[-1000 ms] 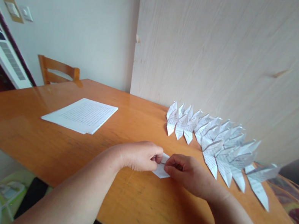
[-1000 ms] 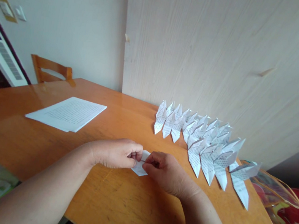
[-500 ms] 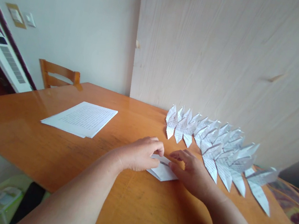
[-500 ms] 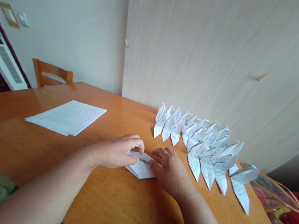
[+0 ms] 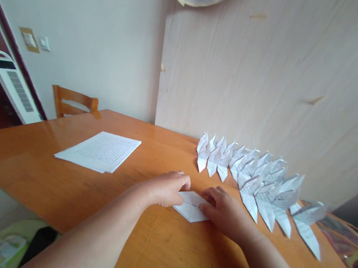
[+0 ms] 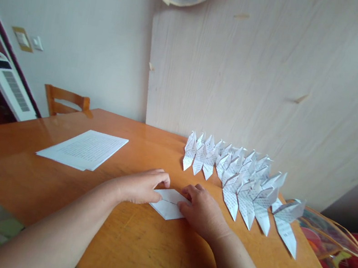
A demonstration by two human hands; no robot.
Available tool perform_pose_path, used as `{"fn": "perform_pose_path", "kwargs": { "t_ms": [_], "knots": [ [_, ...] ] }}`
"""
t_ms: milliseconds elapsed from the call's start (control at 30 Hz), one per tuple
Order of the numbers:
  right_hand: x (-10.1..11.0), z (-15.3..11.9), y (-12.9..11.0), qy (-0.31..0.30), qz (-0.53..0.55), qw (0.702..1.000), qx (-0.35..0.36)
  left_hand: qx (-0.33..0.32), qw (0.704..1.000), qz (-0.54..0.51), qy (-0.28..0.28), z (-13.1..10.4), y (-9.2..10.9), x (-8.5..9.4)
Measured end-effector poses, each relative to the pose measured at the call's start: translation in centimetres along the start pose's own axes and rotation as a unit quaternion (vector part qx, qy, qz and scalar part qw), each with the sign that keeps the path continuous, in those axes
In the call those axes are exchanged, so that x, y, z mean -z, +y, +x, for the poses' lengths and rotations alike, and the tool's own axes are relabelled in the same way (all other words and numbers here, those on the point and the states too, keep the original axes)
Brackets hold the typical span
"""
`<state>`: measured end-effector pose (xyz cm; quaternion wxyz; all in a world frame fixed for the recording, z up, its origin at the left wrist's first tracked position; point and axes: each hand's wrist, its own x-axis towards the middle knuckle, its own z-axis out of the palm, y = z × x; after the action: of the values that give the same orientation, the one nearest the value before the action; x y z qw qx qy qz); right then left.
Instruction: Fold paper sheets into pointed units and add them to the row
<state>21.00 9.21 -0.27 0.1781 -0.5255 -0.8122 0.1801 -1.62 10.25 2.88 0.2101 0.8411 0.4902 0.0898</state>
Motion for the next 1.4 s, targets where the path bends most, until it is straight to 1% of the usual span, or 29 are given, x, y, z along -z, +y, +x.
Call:
{"fn": "perform_pose_path", "kwargs": {
  "t_ms": [67, 167, 233, 333, 367, 467, 567, 633, 733, 800, 867, 967, 1133, 1267, 1400],
  "knots": [
    [-0.2, 0.0, 0.0, 0.005, -0.003, 1.000, -0.001, -0.014, 1.000, 0.020, 0.019, -0.2, 0.2, 0.6],
    [-0.4, 0.0, 0.0, 0.014, -0.006, 1.000, -0.005, -0.068, 0.997, 0.007, 0.043, -0.4, 0.3, 1.1],
    [-0.6, -0.1, 0.0, 0.018, -0.008, 1.000, -0.007, -0.103, 0.993, -0.033, 0.050, -0.6, 0.2, 0.8],
    [-0.7, -0.1, -0.1, 0.026, -0.012, 1.000, -0.012, -0.133, 0.986, -0.073, 0.069, -0.8, -0.1, -0.5],
    [-0.7, -0.1, -0.1, 0.028, -0.013, 0.999, -0.013, -0.135, 0.985, -0.081, 0.068, -0.9, -0.3, -0.9],
    [-0.7, -0.1, -0.2, 0.025, -0.018, 0.999, -0.016, -0.113, 0.987, -0.099, 0.054, -1.1, -0.9, -2.1],
    [-0.3, -0.3, -0.5, 0.026, -0.024, 0.999, -0.018, -0.116, 0.987, -0.106, 0.034, -1.1, -1.6, -2.5],
    [0.2, -0.5, -1.1, 0.039, -0.024, 0.999, -0.009, -0.125, 0.986, -0.104, 0.023, -1.0, -1.8, -2.5],
    [1.1, -1.2, -2.2, 0.044, -0.012, 0.999, 0.029, -0.138, 0.986, -0.089, 0.016, -1.0, -1.9, -2.4],
    [1.5, -1.6, -2.9, 0.012, -0.001, 0.999, 0.050, -0.147, 0.986, -0.075, 0.015, -1.1, -1.7, -2.2],
    [1.5, -1.9, -3.3, -0.019, 0.007, 0.998, 0.055, -0.156, 0.986, -0.064, 0.012, -1.3, -1.4, -2.0],
    [1.1, -2.1, -3.3, -0.046, 0.010, 0.997, 0.054, -0.160, 0.986, -0.049, 0.003, -1.5, -1.1, -1.8],
    [0.6, -1.9, -2.7, -0.067, 0.025, 0.996, 0.045, -0.159, 0.986, -0.043, 0.001, -1.5, -1.0, -1.7],
    [0.7, -1.7, -2.5, -0.070, 0.032, 0.996, 0.034, -0.157, 0.987, -0.040, 0.011, -1.4, -1.2, -1.9],
    [1.0, -1.8, -2.8, -0.062, 0.028, 0.997, 0.037, -0.160, 0.986, -0.036, 0.015, -1.4, -1.2, -1.8]
  ]
}}
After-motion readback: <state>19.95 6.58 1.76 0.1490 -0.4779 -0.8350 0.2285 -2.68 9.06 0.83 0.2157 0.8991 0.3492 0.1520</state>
